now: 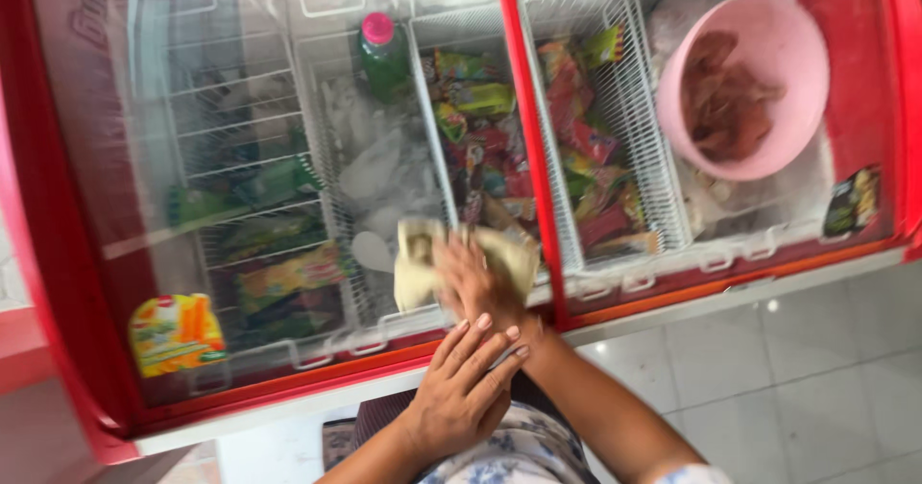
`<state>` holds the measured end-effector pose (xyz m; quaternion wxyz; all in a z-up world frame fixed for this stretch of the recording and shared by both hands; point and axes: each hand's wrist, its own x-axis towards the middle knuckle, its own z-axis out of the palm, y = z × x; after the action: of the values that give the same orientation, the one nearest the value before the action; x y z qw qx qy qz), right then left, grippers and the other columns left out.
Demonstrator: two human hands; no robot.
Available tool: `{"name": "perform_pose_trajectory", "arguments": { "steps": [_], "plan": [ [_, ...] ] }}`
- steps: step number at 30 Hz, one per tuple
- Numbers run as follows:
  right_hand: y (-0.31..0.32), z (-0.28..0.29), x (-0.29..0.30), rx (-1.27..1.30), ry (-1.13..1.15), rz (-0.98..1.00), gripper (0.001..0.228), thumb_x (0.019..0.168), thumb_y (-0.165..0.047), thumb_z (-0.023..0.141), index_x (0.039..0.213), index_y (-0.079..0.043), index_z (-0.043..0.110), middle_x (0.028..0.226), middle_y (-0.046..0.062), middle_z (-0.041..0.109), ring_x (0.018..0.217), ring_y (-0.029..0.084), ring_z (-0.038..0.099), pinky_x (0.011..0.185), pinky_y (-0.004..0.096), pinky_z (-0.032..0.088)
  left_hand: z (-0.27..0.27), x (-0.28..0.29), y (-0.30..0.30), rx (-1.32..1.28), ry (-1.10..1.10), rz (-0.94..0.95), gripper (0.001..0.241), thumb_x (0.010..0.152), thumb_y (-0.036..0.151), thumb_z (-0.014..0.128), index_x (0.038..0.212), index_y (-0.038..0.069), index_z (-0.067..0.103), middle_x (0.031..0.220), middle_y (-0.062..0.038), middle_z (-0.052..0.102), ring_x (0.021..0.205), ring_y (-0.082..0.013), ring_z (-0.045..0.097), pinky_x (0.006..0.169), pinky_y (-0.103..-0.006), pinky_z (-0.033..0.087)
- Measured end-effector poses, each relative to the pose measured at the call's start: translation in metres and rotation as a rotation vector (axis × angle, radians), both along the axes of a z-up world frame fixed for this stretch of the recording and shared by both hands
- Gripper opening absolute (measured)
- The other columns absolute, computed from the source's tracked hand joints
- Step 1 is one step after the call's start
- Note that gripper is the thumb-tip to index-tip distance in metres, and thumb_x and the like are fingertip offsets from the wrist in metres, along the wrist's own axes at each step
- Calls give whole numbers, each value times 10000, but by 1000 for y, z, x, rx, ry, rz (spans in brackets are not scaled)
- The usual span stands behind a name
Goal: The person wipes a wooden table with a cloth, then walks to a red chest freezer and wipes the glass lid and frame with the same cloth. The freezer contains frozen food items and a pink basin.
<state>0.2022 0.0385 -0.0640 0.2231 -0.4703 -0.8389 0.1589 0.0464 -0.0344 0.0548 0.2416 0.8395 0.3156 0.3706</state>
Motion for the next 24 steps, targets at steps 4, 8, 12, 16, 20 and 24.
{"name": "perform_pose_trajectory", "arguments": {
  "steps": [4,8,12,16,20,24],
  "plan": [
    [-38,60,89,-559,464,-65,404,979,-161,601,1366,-47,613,1480,178,602,1429,358,516,1188,467,386,0,43,11,-9,-28,37,562,843,103,702,1396,54,611,1482,-156,565,1439,-405,468,1213,-554,318],
    [-37,122,157,-583,622,-261,444,1017,-187,523,1446,-81,568,1450,216,579,1343,367,544,1104,434,482,-1,78,11,11,-40,143,519,889,95,707,1399,80,613,1490,-124,575,1453,-387,470,1217,-529,336],
    [-18,96,157,-15,-61,89,485,957,-273,567,1415,-115,589,1570,175,442,1494,369,360,1174,522,306,-1,102,8,-16,-54,212,511,884,86,705,1388,79,617,1483,-126,579,1449,-390,472,1218,-535,338],
    [38,52,132,284,-388,250,524,956,-359,567,1458,-225,633,1627,128,403,1519,359,301,1225,613,175,1,104,13,-8,-44,269,489,893,85,701,1376,84,624,1489,-132,579,1451,-383,475,1223,-539,339],
    [150,56,129,178,-230,170,386,950,-334,608,1277,-168,725,1628,234,363,1508,461,295,1195,749,139,2,107,8,-22,-24,315,493,896,93,693,1384,75,624,1497,-132,572,1446,-389,470,1216,-539,337],
    [258,56,115,207,-364,-25,381,1052,-321,585,1381,-162,694,1696,181,238,1538,506,166,1186,729,44,3,102,8,-34,-8,348,494,896,105,684,1385,81,617,1500,-138,551,1440,-405,464,1212,-546,332]
  ]
}}
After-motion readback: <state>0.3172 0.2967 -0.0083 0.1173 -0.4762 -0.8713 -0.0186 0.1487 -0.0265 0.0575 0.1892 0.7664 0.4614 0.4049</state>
